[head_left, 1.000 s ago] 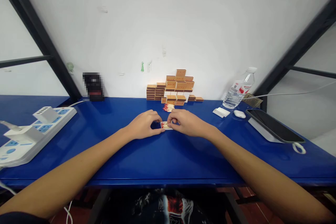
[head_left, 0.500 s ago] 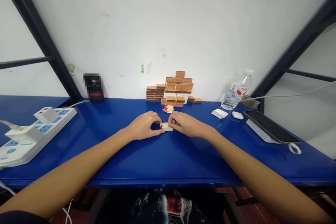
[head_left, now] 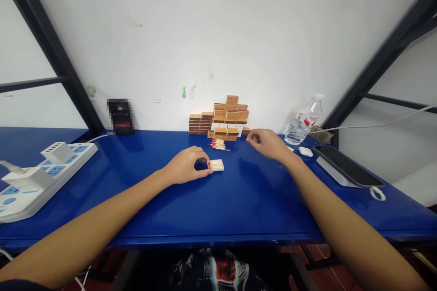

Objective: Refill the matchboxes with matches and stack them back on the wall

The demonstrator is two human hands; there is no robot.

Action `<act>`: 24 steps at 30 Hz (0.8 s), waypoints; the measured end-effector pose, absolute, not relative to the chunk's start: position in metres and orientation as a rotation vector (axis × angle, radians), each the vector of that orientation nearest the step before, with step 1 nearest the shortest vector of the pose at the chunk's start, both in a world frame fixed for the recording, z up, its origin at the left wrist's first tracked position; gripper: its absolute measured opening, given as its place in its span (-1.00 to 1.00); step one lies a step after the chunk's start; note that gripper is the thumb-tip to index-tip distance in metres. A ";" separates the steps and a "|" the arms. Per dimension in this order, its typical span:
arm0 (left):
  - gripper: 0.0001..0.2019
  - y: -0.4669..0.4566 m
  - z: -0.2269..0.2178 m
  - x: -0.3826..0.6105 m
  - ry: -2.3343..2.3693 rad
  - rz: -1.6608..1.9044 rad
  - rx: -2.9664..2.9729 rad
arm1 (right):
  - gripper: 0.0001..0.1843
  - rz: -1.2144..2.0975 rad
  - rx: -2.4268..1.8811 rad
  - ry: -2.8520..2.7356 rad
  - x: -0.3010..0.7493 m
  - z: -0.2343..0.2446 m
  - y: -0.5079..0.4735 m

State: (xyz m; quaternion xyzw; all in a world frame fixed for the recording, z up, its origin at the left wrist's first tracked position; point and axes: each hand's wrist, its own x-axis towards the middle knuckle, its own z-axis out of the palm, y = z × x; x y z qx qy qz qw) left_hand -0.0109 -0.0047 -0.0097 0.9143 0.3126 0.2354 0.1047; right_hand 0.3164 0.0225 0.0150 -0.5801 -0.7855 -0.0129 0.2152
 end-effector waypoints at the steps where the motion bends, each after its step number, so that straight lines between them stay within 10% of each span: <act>1: -0.75 -0.004 -0.010 -0.011 0.925 0.700 2.691 | -0.78 -0.062 -1.669 -2.154 0.325 0.015 0.026; 24: -0.75 -0.004 -0.011 -0.011 0.983 0.729 2.730 | -0.71 -0.218 -2.364 -1.911 0.424 0.006 0.052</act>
